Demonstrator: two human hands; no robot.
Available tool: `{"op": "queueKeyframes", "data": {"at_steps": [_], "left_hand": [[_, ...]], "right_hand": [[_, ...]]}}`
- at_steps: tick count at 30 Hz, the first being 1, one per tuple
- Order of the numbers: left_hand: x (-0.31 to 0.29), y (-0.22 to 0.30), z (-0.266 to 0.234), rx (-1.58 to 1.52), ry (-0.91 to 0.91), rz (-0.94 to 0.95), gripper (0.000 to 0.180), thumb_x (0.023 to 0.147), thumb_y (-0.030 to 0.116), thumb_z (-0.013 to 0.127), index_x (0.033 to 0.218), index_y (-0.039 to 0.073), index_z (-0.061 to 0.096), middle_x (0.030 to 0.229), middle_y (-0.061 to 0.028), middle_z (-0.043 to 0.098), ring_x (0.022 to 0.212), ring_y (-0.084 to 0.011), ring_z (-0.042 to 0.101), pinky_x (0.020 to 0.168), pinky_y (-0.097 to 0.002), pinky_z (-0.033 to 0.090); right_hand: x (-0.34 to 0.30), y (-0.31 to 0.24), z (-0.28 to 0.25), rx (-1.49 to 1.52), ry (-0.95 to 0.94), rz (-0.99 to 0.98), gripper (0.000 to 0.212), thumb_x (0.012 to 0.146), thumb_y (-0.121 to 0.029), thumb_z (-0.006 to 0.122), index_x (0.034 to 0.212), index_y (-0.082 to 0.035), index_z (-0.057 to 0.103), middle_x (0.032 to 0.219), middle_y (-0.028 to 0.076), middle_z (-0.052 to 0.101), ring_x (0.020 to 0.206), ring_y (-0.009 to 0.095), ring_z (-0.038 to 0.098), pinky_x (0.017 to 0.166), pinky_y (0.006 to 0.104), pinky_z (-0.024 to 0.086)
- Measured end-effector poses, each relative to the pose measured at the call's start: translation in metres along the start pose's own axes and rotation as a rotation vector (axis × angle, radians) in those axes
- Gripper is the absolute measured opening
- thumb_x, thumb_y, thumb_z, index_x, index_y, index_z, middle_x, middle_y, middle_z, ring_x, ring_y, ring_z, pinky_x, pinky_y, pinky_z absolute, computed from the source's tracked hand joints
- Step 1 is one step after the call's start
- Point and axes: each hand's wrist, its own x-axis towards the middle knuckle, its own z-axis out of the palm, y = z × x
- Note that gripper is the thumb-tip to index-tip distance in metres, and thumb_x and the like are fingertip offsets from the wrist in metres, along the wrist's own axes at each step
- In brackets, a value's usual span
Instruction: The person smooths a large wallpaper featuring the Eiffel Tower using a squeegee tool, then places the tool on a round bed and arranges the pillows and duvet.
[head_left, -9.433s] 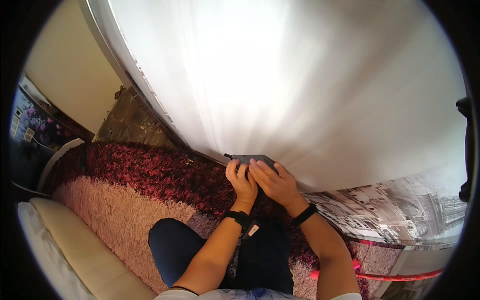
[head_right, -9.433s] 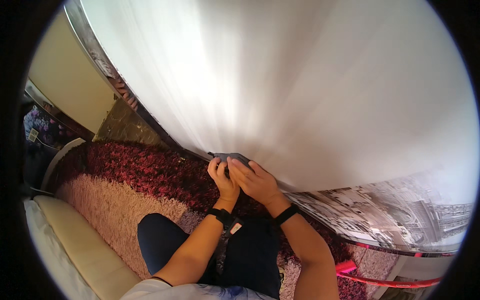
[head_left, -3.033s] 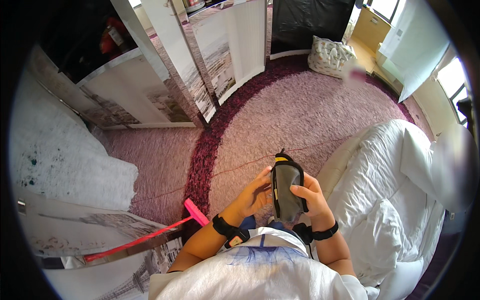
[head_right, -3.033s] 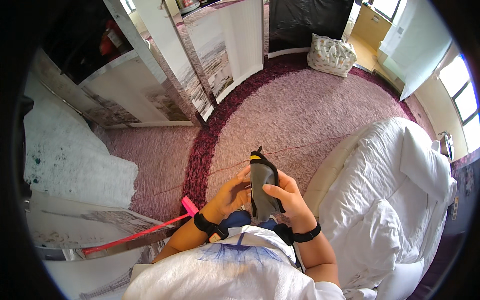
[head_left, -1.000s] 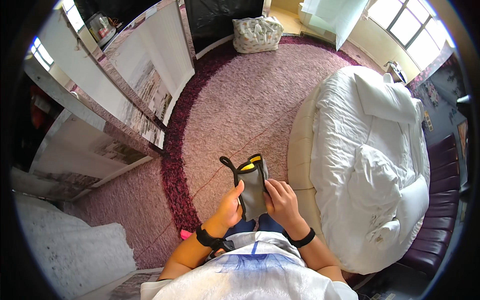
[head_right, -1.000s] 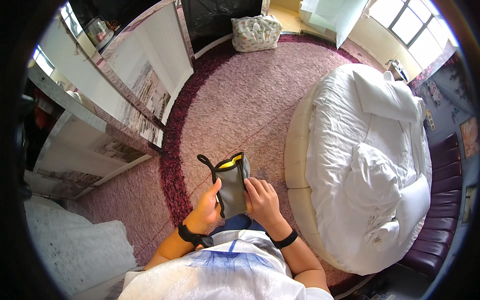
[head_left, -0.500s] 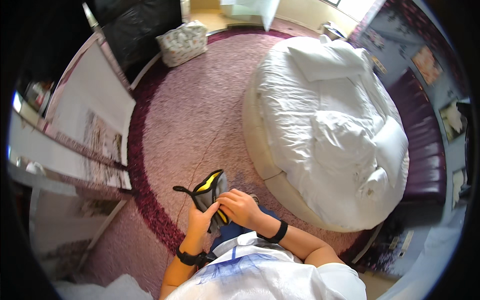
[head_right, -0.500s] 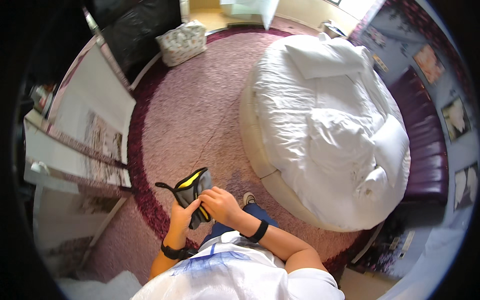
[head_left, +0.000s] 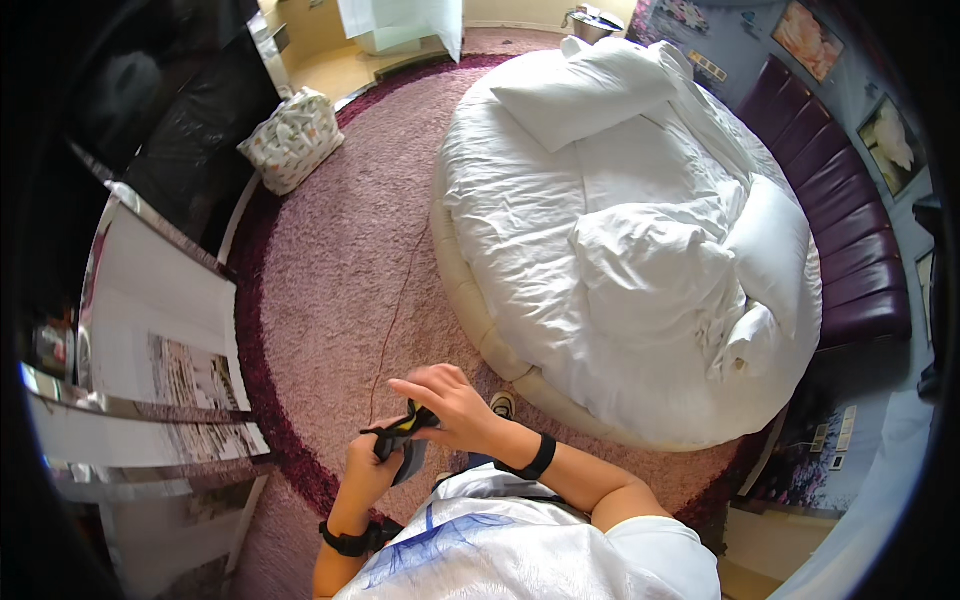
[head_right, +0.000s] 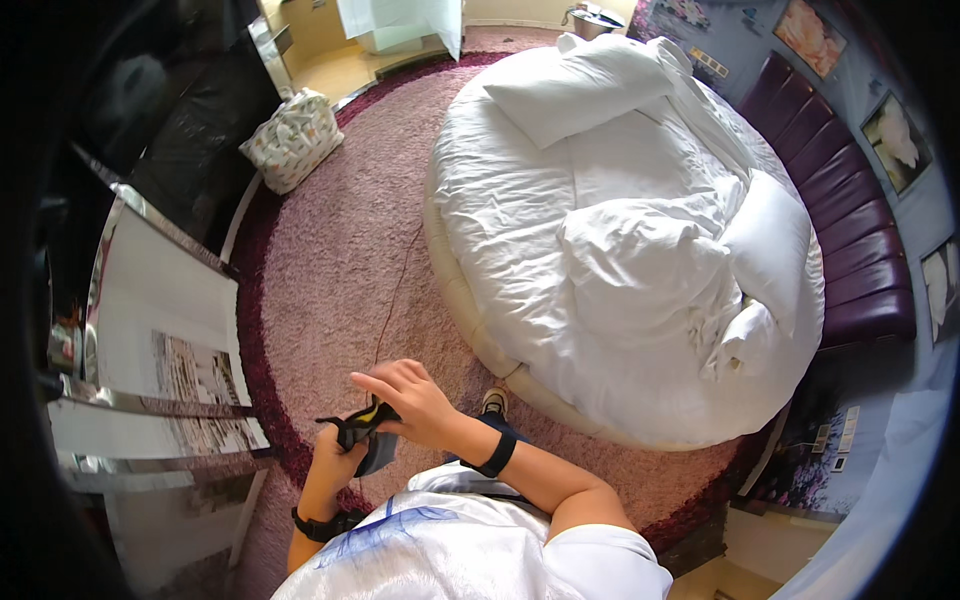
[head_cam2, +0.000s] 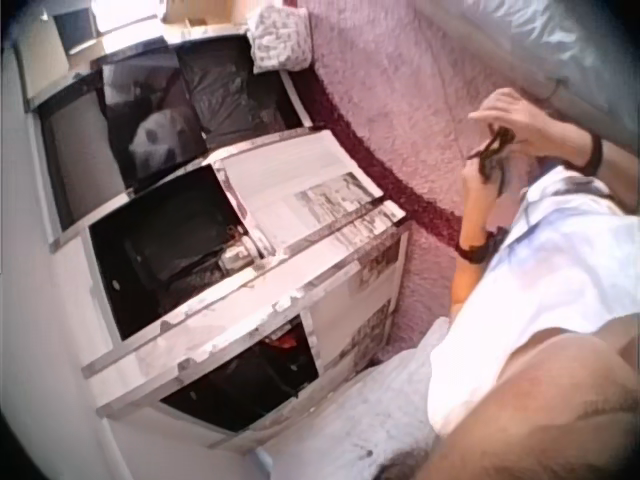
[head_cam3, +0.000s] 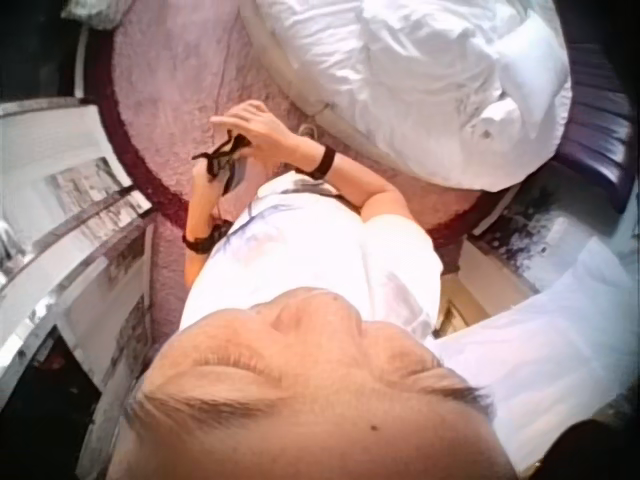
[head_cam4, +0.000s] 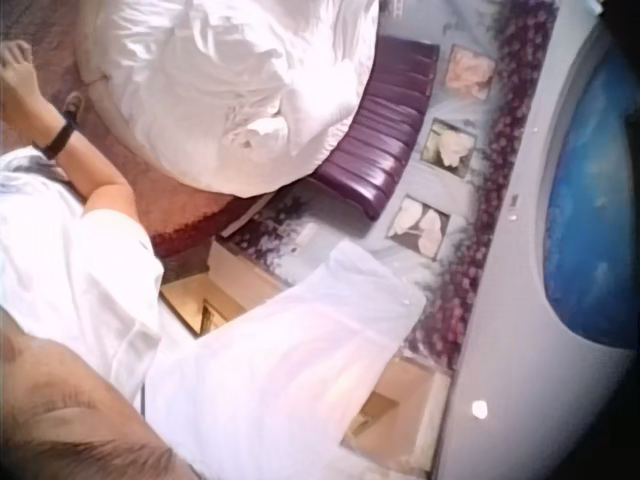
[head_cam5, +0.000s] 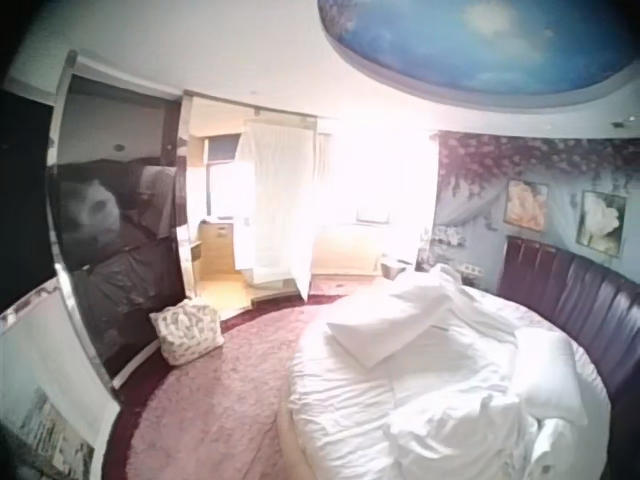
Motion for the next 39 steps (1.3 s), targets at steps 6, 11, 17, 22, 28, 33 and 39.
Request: {"op": "queueKeyframes", "data": {"at_steps": [6,11,17,22,28,33,39], "left_hand": [[0.083,0.041,0.049,0.185,0.007,0.245,0.039,0.074,-0.004,0.069,0.112,0.003,0.063,0.101,-0.0152,0.066,0.093,-0.0309,0.066,0.081,-0.0346,0.051],[0.141,0.046,0.08,0.13,-0.055,0.104,0.054,0.067,0.002,0.081,0.117,0.005,0.061,0.105,-0.0114,0.065,0.098,-0.0258,0.064,0.085,-0.0333,0.05],[0.2,0.015,0.114,-0.254,-0.164,0.134,0.045,0.075,-0.002,0.076,0.117,0.004,0.062,0.116,-0.0074,0.064,0.11,-0.0184,0.059,0.093,-0.0311,0.047],[0.24,0.029,0.134,-0.538,-0.259,-0.061,0.024,0.09,0.001,0.064,0.114,0.001,0.062,0.105,-0.0016,0.066,0.098,-0.0085,0.058,0.087,-0.0221,0.045],[0.296,0.015,0.131,-0.672,-0.456,-0.077,0.025,0.091,0.0,0.061,0.116,0.001,0.062,0.106,0.0008,0.06,0.095,-0.0071,0.055,0.086,-0.0221,0.044],[0.358,-0.002,0.099,-0.925,-0.653,-0.005,0.024,0.087,-0.002,0.063,0.11,0.0,0.065,0.112,-0.0025,0.055,0.104,-0.0118,0.055,0.092,-0.0247,0.043],[0.432,-0.011,0.018,-0.911,-0.618,-0.077,0.043,0.088,0.003,0.062,0.13,0.005,0.051,0.115,-0.0015,0.057,0.106,-0.0107,0.054,0.096,-0.0252,0.04]], "right_hand": [[-0.011,0.079,-0.052,0.247,-0.205,0.269,0.031,0.072,-0.013,0.076,0.098,-0.007,0.061,0.089,0.011,0.064,0.082,0.032,0.065,0.069,0.0384,0.053],[-0.018,0.111,-0.109,0.496,0.065,0.534,0.026,0.073,-0.004,0.075,0.096,-0.001,0.062,0.082,0.014,0.065,0.072,0.024,0.063,0.066,0.0326,0.049],[-0.03,0.134,-0.145,0.798,0.272,0.74,0.028,0.083,-0.006,0.073,0.109,0.001,0.063,0.098,0.001,0.067,0.088,0.007,0.058,0.079,0.0244,0.048],[-0.039,0.151,-0.166,0.759,0.301,0.859,0.028,0.085,-0.004,0.07,0.112,0.002,0.063,0.101,0.002,0.067,0.092,0.008,0.058,0.081,0.0247,0.048],[-0.04,0.169,-0.165,0.915,0.43,0.96,0.022,0.09,-0.003,0.064,0.111,0.004,0.063,0.098,0.002,0.067,0.087,0.008,0.058,0.079,0.0245,0.049],[0.003,0.194,-0.145,1.149,0.616,0.997,0.018,0.09,0.001,0.062,0.107,0.003,0.065,0.098,0.004,0.068,0.088,0.012,0.063,0.083,0.0279,0.051],[0.107,0.248,-0.097,1.203,0.592,0.974,0.019,0.087,-0.001,0.066,0.106,0.001,0.066,0.104,0.004,0.066,0.095,0.011,0.06,0.085,0.0256,0.049]]}}
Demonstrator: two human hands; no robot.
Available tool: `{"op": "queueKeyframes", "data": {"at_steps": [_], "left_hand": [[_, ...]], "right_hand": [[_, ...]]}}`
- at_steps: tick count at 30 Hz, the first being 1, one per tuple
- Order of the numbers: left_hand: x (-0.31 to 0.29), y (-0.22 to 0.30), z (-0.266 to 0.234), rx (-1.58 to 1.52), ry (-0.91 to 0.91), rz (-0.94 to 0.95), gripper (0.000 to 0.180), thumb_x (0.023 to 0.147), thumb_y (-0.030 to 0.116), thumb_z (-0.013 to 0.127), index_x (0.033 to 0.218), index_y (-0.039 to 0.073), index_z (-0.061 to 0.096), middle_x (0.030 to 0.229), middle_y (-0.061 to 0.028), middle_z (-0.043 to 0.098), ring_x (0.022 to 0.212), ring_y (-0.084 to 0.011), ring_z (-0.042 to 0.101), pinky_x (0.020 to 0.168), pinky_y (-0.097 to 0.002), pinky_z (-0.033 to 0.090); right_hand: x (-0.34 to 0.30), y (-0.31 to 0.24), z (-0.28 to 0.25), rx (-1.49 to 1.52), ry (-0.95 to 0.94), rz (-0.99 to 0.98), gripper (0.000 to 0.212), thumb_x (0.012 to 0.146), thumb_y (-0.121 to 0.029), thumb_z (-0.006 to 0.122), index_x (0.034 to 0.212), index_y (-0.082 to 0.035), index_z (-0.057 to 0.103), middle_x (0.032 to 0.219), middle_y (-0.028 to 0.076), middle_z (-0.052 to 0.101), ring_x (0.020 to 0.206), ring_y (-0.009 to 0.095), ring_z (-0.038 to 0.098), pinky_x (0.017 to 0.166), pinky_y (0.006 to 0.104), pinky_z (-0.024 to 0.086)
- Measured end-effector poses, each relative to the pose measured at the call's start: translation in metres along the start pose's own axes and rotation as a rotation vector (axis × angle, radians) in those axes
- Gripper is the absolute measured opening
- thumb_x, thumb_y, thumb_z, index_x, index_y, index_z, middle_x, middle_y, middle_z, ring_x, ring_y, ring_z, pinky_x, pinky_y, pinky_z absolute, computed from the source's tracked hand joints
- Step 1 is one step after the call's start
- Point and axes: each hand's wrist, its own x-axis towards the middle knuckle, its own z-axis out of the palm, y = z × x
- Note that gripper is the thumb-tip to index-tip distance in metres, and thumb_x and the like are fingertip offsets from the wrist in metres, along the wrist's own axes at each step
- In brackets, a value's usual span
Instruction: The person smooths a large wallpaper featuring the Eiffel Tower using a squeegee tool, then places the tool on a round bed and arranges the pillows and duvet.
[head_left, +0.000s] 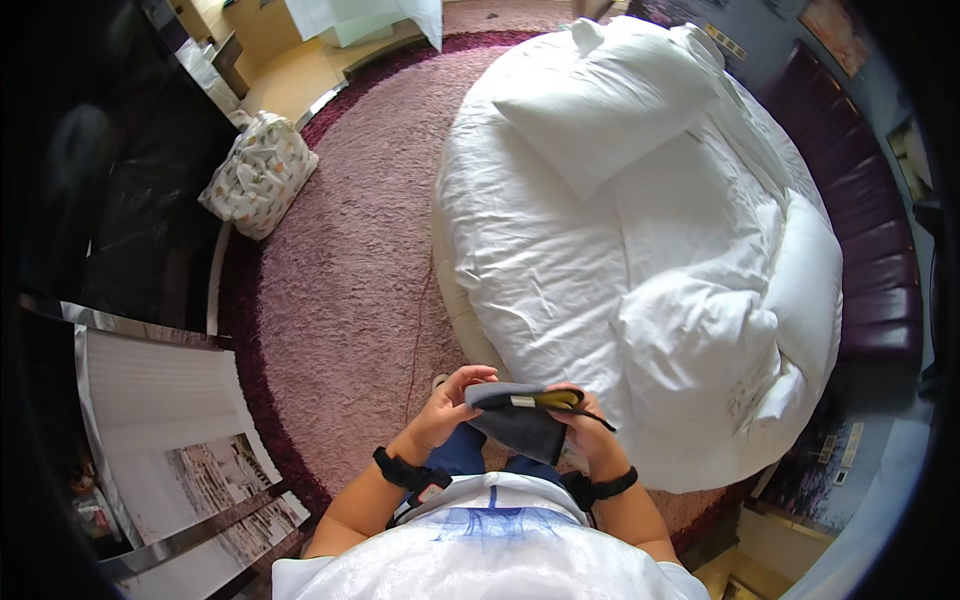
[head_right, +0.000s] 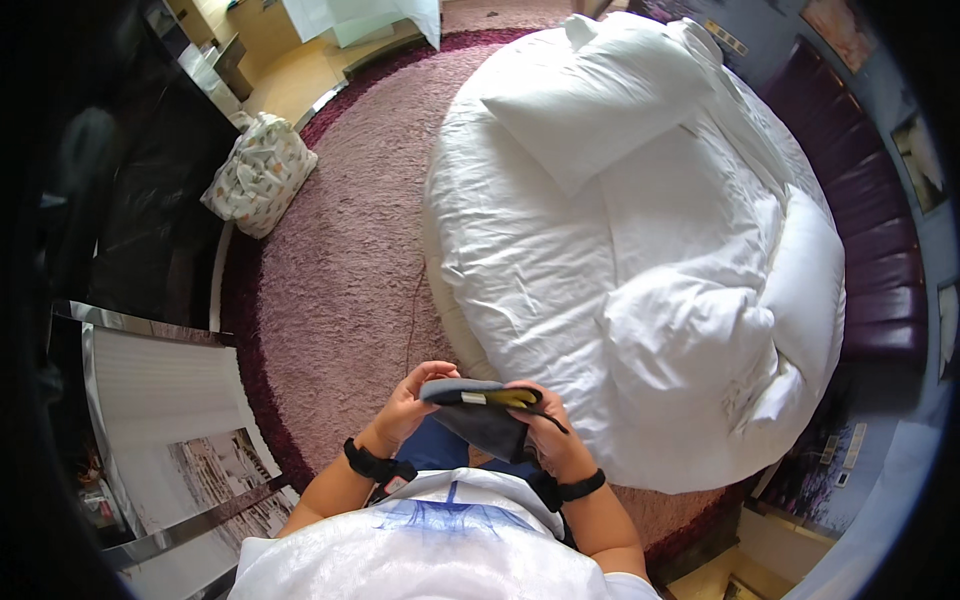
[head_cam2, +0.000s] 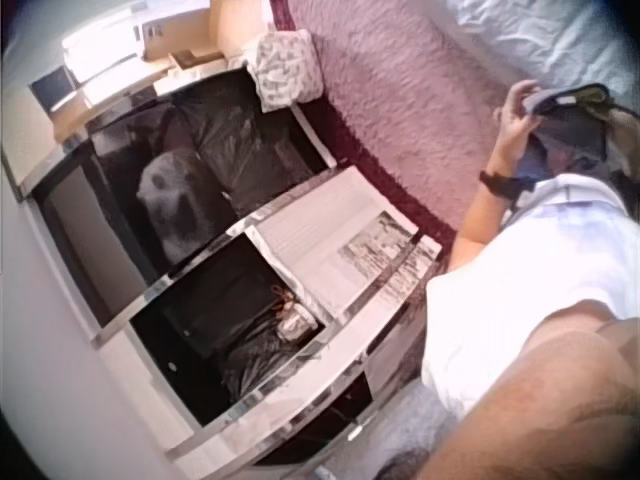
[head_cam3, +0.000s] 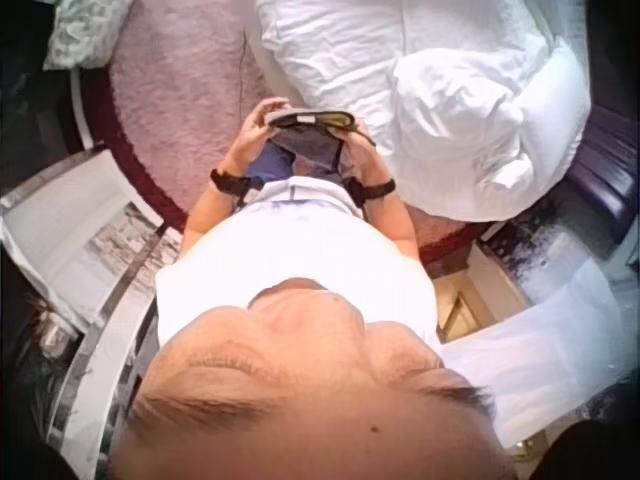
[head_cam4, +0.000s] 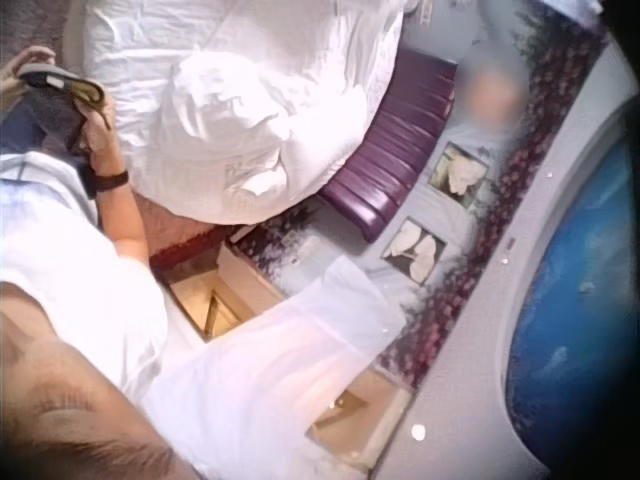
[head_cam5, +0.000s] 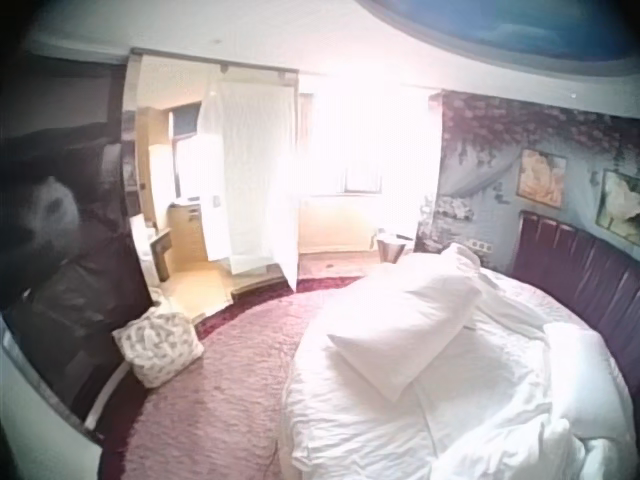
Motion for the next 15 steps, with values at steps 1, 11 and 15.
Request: {"op": "queueKeyframes", "data": {"at_steps": [1,11,15], "left_hand": [[-0.002,0.013,-0.016,0.115,0.044,-0.055,0.037,0.093,0.01,0.061,0.128,0.003,0.052,0.111,-0.0009,0.06,0.104,-0.0101,0.054,0.093,-0.0255,0.042],[-0.006,0.077,-0.156,0.252,0.37,0.089,0.038,0.096,0.024,0.061,0.127,0.006,0.048,0.109,0.0013,0.057,0.098,-0.0094,0.053,0.088,-0.0255,0.044],[0.003,0.099,-0.183,-0.263,0.248,-0.078,0.043,0.096,0.024,0.062,0.131,0.007,0.044,0.116,-0.0019,0.057,0.1,-0.012,0.057,0.085,-0.0274,0.048]], "right_hand": [[0.019,0.005,0.014,-0.054,0.039,0.066,0.019,0.087,-0.003,0.068,0.106,0.001,0.066,0.104,0.003,0.066,0.094,0.01,0.06,0.085,0.0248,0.048],[0.165,0.047,0.136,-0.56,-0.168,-0.128,0.016,0.095,-0.011,0.061,0.105,0.0,0.067,0.089,-0.006,0.063,0.082,0.003,0.053,0.072,0.0218,0.045],[0.196,0.042,0.158,-0.541,-0.268,-0.11,0.016,0.095,-0.011,0.061,0.106,-0.001,0.068,0.091,-0.006,0.063,0.084,0.004,0.052,0.076,0.0226,0.044]]}}
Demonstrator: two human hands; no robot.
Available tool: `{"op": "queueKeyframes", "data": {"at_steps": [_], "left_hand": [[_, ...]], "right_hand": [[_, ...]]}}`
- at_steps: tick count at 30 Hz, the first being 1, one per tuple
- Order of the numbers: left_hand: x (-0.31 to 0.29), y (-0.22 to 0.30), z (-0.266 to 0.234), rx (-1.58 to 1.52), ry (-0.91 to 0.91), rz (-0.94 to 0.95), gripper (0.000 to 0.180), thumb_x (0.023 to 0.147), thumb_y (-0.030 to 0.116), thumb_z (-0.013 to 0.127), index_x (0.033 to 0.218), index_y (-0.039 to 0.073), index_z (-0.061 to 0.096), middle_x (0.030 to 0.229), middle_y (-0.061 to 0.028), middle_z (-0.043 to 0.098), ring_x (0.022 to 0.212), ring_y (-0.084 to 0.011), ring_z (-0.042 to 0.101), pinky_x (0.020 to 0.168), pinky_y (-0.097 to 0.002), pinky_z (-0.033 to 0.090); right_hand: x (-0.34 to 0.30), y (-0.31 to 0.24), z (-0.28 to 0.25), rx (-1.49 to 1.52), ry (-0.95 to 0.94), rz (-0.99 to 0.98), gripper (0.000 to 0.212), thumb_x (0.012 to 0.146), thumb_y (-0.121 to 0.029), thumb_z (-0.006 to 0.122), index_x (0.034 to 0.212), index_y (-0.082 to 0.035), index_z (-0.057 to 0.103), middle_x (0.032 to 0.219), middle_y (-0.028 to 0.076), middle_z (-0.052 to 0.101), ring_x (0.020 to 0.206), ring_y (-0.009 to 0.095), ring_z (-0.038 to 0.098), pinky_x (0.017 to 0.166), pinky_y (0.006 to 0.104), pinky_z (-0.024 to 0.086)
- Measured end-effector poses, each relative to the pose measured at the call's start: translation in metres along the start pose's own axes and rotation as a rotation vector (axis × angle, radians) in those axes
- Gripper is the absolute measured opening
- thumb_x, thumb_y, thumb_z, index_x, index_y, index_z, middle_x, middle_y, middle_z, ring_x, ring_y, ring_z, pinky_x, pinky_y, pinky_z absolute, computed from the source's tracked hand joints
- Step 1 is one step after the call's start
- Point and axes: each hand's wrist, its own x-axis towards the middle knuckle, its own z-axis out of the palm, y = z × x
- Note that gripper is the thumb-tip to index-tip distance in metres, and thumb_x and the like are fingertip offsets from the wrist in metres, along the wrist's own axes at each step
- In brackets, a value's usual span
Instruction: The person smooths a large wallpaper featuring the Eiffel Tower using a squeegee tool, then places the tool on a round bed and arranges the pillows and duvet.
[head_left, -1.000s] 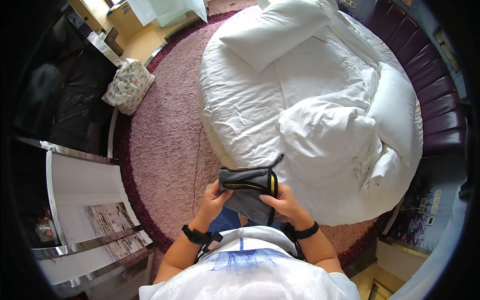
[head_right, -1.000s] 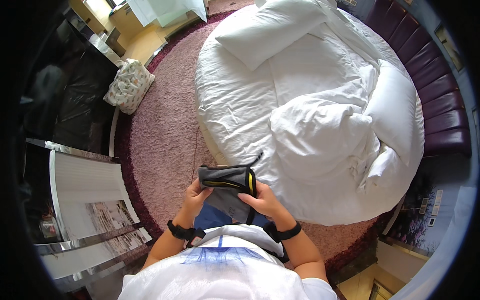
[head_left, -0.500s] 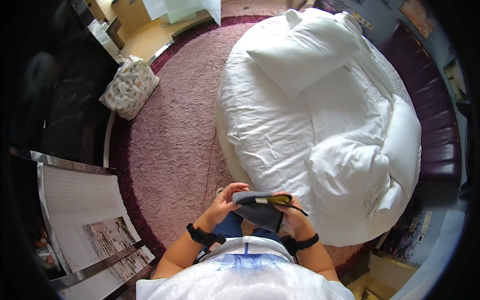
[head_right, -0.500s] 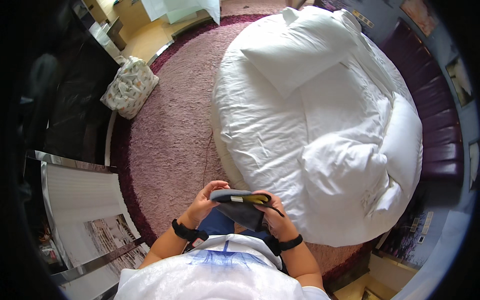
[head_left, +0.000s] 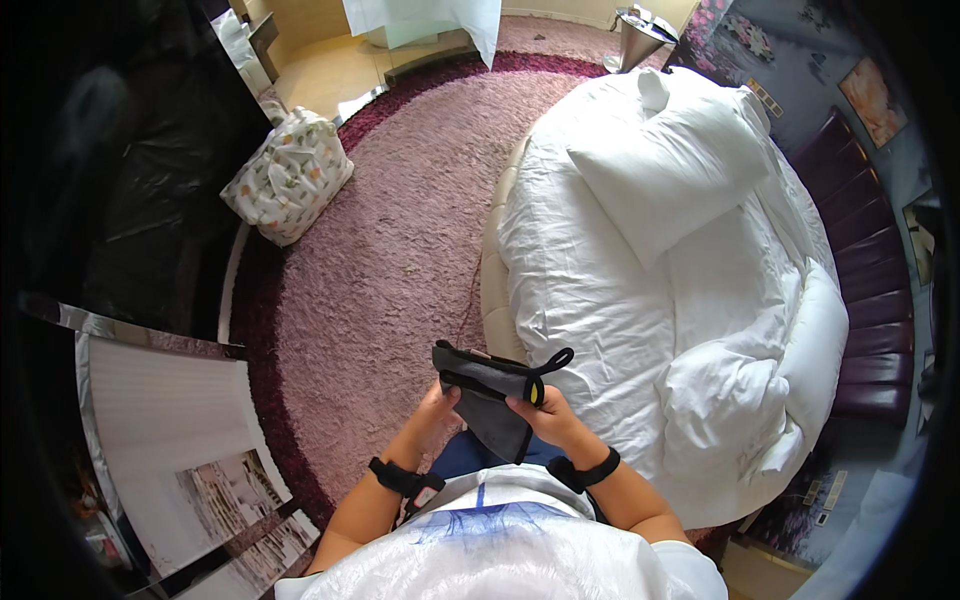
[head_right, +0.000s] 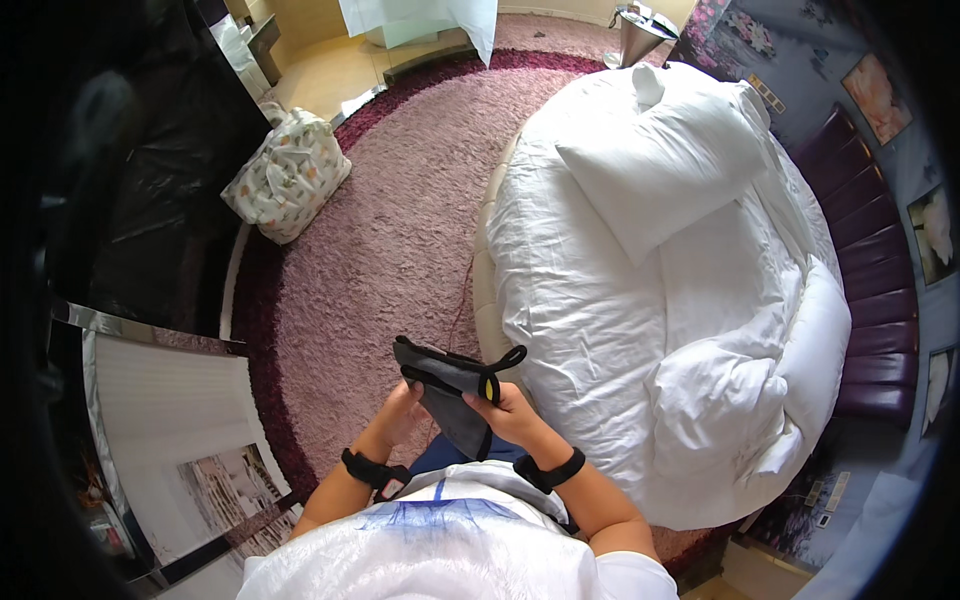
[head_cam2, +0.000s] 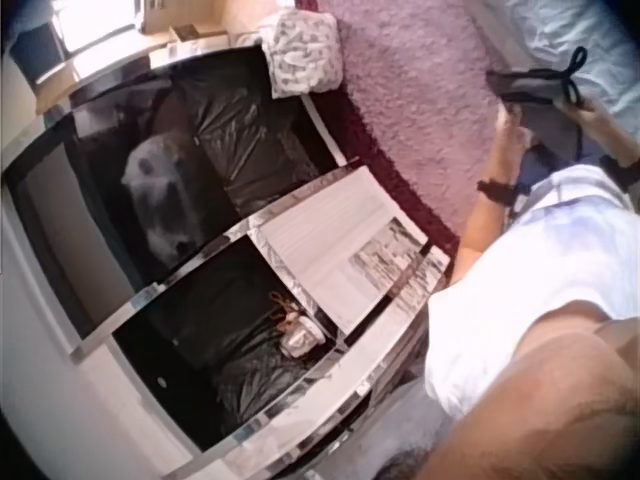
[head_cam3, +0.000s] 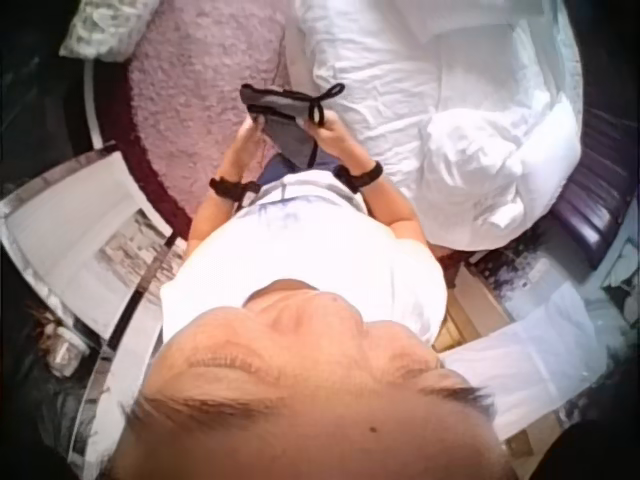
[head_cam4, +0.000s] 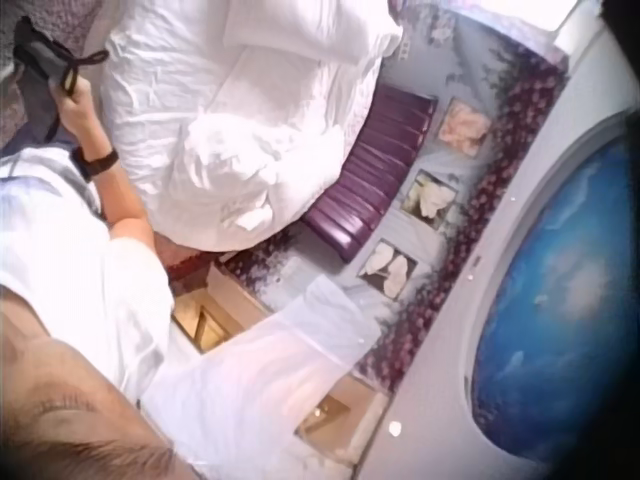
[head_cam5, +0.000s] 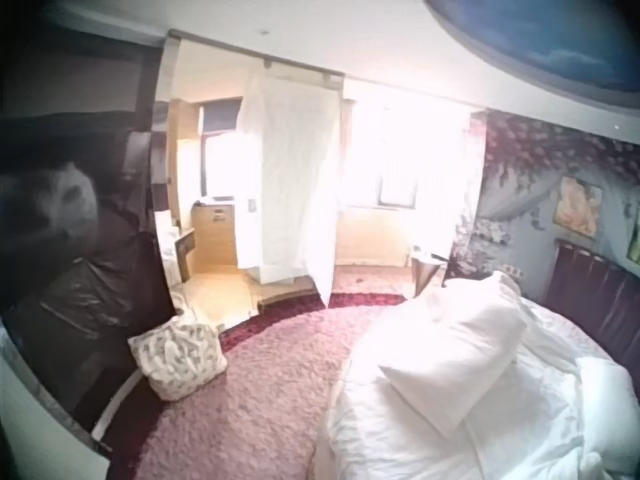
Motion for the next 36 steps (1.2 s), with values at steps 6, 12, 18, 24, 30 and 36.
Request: {"op": "queueKeyframes", "data": {"at_steps": [6,12,18,24,30,36], "left_hand": [[0.028,0.032,-0.026,-0.075,0.145,0.066,0.032,0.093,0.011,0.063,0.122,0.002,0.053,0.115,-0.0082,0.063,0.103,-0.0182,0.063,0.089,-0.0334,0.053],[0.075,0.103,-0.058,0.067,0.282,0.154,0.04,0.085,-0.002,0.069,0.123,0.0,0.057,0.113,-0.007,0.064,0.102,-0.0154,0.062,0.093,-0.029,0.05],[0.136,0.194,-0.064,0.235,0.283,0.192,0.054,0.083,-0.005,0.069,0.133,-0.002,0.048,0.12,-0.0098,0.059,0.107,-0.0168,0.06,0.095,-0.0288,0.049],[0.207,0.264,-0.05,0.144,0.198,0.015,0.071,0.081,-0.009,0.066,0.143,-0.002,0.03,0.127,-0.0124,0.055,0.115,-0.0193,0.057,0.099,-0.0314,0.047],[0.284,0.309,-0.07,0.186,0.009,-0.251,0.066,0.084,0.005,0.07,0.14,-0.003,0.037,0.13,-0.0108,0.055,0.117,-0.0181,0.056,0.1,-0.0306,0.045],[0.389,0.354,-0.104,-0.013,-0.172,-0.522,0.042,0.093,0.021,0.061,0.129,-0.001,0.053,0.12,-0.0086,0.062,0.106,-0.0164,0.062,0.092,-0.0296,0.05]], "right_hand": [[0.068,0.005,-0.005,-0.007,0.033,-0.003,0.025,0.1,-0.021,0.055,0.1,0.001,0.066,0.08,-0.005,0.059,0.075,0.005,0.049,0.066,0.0235,0.044],[0.167,0.009,-0.003,0.16,0.265,-0.064,0.038,0.101,-0.032,0.051,0.109,0.003,0.063,0.096,0.0,0.065,0.085,0.006,0.054,0.074,0.021,0.045],[0.28,-0.007,-0.019,0.5,0.42,0.029,0.039,0.1,-0.036,0.052,0.107,0.001,0.062,0.101,0.005,0.066,0.088,0.011,0.061,0.077,0.0252,0.05],[0.348,-0.036,-0.037,0.464,0.347,-0.038,0.044,0.094,-0.033,0.063,0.12,0.001,0.055,0.11,0.007,0.064,0.099,0.013,0.06,0.087,0.0271,0.049],[0.392,-0.044,-0.054,0.135,0.267,0.027,0.054,0.082,-0.009,0.074,0.128,0.001,0.049,0.118,0.007,0.061,0.107,0.014,0.057,0.094,0.0296,0.046],[0.46,-0.067,-0.075,0.11,0.295,0.008,0.042,0.085,-0.002,0.069,0.125,0.0,0.055,0.115,0.004,0.064,0.103,0.011,0.058,0.091,0.0277,0.047]]}}
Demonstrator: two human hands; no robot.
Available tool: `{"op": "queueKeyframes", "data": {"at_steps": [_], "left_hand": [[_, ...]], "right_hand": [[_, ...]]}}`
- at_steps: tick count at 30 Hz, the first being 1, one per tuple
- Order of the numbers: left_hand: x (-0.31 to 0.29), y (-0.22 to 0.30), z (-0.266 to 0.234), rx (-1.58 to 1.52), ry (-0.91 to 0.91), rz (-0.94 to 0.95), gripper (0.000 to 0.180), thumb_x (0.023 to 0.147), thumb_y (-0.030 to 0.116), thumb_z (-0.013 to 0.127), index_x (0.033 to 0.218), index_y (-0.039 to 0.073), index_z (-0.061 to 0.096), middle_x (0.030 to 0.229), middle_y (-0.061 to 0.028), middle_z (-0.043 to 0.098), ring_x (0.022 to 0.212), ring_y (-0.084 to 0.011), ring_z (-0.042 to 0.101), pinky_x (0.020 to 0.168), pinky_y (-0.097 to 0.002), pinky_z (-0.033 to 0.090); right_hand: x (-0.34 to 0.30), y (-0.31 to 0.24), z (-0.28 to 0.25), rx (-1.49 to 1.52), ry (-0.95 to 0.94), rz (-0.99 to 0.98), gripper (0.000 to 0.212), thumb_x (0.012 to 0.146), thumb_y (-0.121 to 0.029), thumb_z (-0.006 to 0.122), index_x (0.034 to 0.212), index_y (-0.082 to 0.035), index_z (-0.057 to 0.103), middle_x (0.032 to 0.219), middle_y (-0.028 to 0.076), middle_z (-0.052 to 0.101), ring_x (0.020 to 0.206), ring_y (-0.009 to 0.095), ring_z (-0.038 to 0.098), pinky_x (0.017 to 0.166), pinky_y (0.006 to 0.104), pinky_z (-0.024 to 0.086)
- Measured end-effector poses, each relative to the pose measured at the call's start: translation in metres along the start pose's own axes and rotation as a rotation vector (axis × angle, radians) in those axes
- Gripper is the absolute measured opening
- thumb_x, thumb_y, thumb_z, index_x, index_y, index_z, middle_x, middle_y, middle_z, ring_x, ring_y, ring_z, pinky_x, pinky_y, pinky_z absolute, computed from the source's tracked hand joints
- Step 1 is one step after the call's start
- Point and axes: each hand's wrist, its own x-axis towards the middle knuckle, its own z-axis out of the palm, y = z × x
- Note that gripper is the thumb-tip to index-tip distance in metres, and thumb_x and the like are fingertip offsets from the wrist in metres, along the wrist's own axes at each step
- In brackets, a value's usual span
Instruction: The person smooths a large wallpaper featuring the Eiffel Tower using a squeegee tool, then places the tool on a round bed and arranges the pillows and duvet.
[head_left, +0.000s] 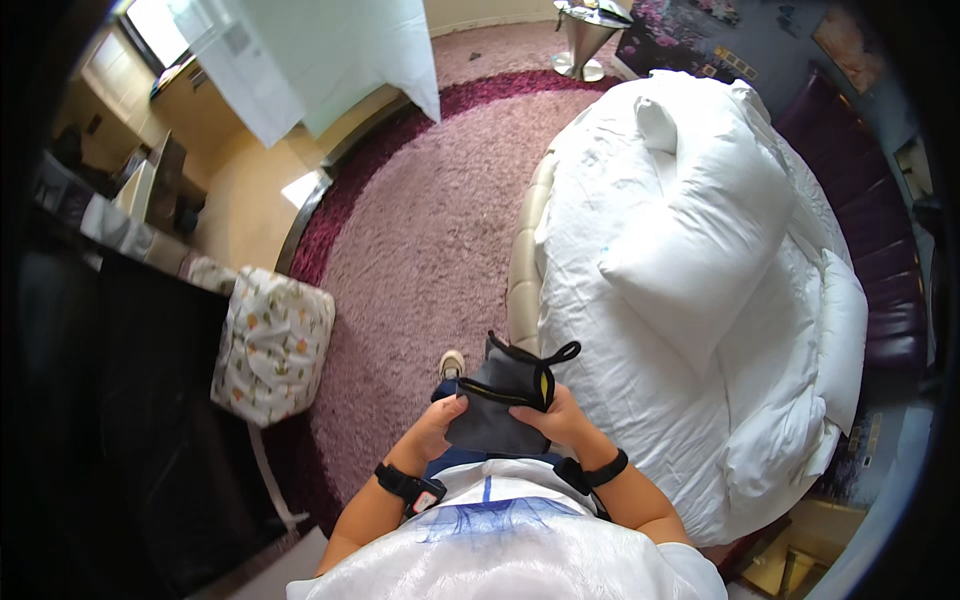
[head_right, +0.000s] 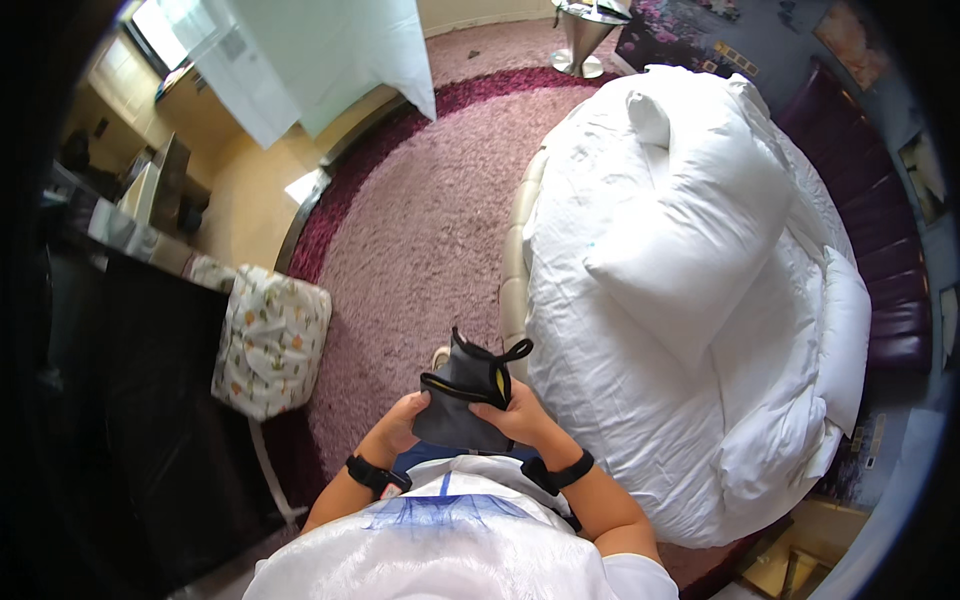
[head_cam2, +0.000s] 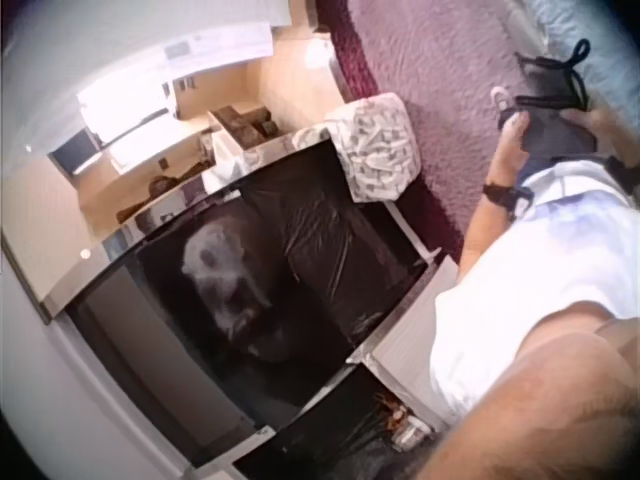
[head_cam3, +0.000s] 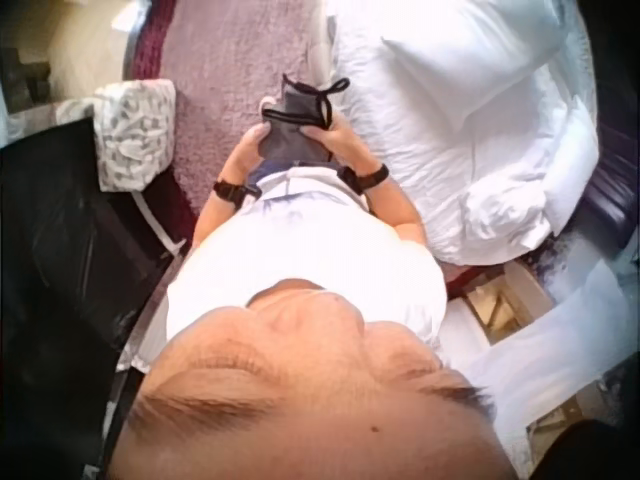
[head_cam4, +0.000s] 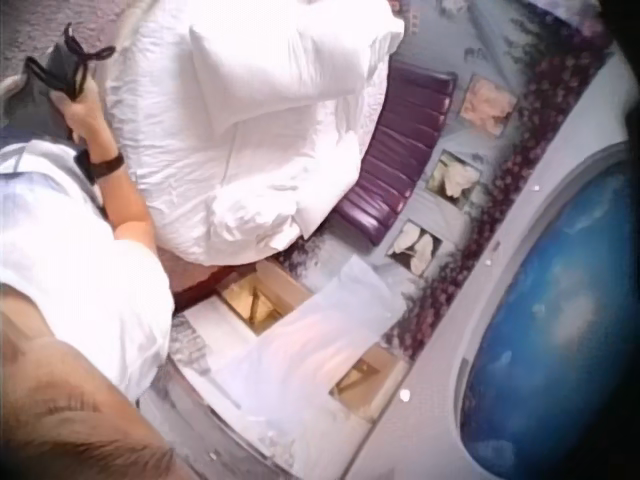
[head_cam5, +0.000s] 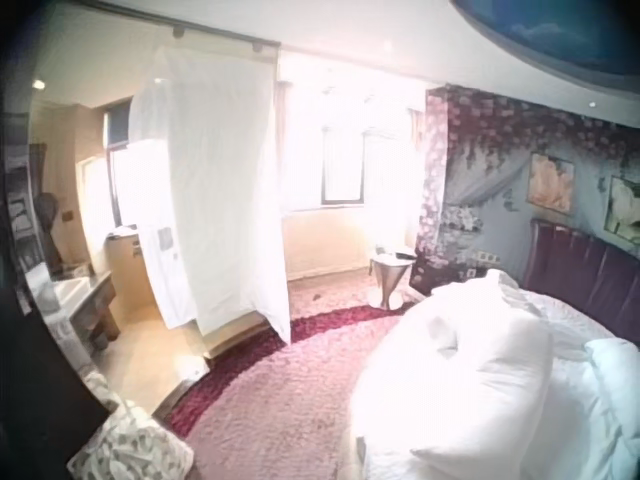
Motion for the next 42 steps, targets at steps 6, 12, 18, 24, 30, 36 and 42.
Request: {"op": "queueKeyframes", "data": {"at_steps": [6,12,18,24,30,36,42], "left_hand": [[0.057,0.106,-0.002,0.135,0.022,0.067,0.036,0.093,0.004,0.052,0.128,0.004,0.054,0.115,-0.0096,0.064,0.097,-0.0177,0.066,0.084,-0.0302,0.054],[0.104,0.173,-0.01,0.239,-0.083,-0.035,0.026,0.095,0.014,0.055,0.12,0.005,0.057,0.114,-0.0083,0.064,0.099,-0.0185,0.064,0.086,-0.0331,0.054],[0.171,0.202,0.029,0.355,-0.116,-0.264,0.049,0.094,0.033,0.06,0.134,0.009,0.044,0.121,-0.0084,0.057,0.113,-0.0178,0.056,0.092,-0.0339,0.049],[0.264,0.221,0.043,0.706,-0.181,-0.321,0.046,0.09,0.0,0.062,0.133,0.007,0.045,0.114,-0.0056,0.061,0.104,-0.0145,0.059,0.09,-0.0272,0.049],[0.338,0.274,0.07,0.724,-0.21,-0.121,0.048,0.091,0.0,0.059,0.135,0.009,0.042,0.12,-0.0085,0.06,0.108,-0.0159,0.059,0.092,-0.029,0.049],[0.41,0.296,0.111,0.762,-0.069,-0.106,0.06,0.09,0.011,0.067,0.141,0.01,0.036,0.115,-0.0092,0.058,0.107,-0.0179,0.057,0.095,-0.0285,0.046],[0.485,0.29,0.088,1.273,-0.135,0.233,0.064,0.08,0.0,0.072,0.137,0.009,0.043,0.115,-0.0093,0.057,0.109,-0.0204,0.055,0.096,-0.0304,0.044]], "right_hand": [[0.072,-0.029,0.003,-0.09,0.251,0.073,0.022,0.09,-0.003,0.063,0.112,-0.001,0.065,0.096,0.0,0.066,0.09,0.006,0.054,0.083,0.0228,0.045],[0.11,-0.041,-0.006,0.022,0.237,-0.11,0.024,0.076,0.015,0.055,0.087,0.0,0.069,0.105,0.006,0.063,0.098,0.015,0.059,0.086,0.0244,0.044],[0.124,-0.061,-0.03,-0.357,0.417,-0.082,0.03,0.062,0.015,0.048,0.077,-0.002,0.068,0.11,0.013,0.061,0.101,0.025,0.059,0.093,0.0297,0.042],[0.158,-0.068,-0.088,-0.532,0.537,-0.067,0.03,0.062,0.012,0.048,0.08,-0.001,0.068,0.118,0.013,0.06,0.108,0.026,0.058,0.097,0.0321,0.041],[0.207,-0.087,-0.166,0.295,0.47,-0.078,0.039,0.077,-0.006,0.06,0.116,-0.006,0.061,0.138,0.014,0.047,0.124,0.021,0.046,0.105,0.0337,0.035],[0.281,-0.085,-0.214,-0.173,0.74,0.035,0.043,0.081,-0.004,0.065,0.123,-0.005,0.059,0.122,0.013,0.061,0.11,0.021,0.059,0.093,0.031,0.047],[0.337,-0.062,-0.261,-0.503,0.916,-0.041,0.034,0.081,-0.001,0.062,0.116,-0.003,0.061,0.111,0.018,0.067,0.104,0.032,0.065,0.089,0.0351,0.05]]}}
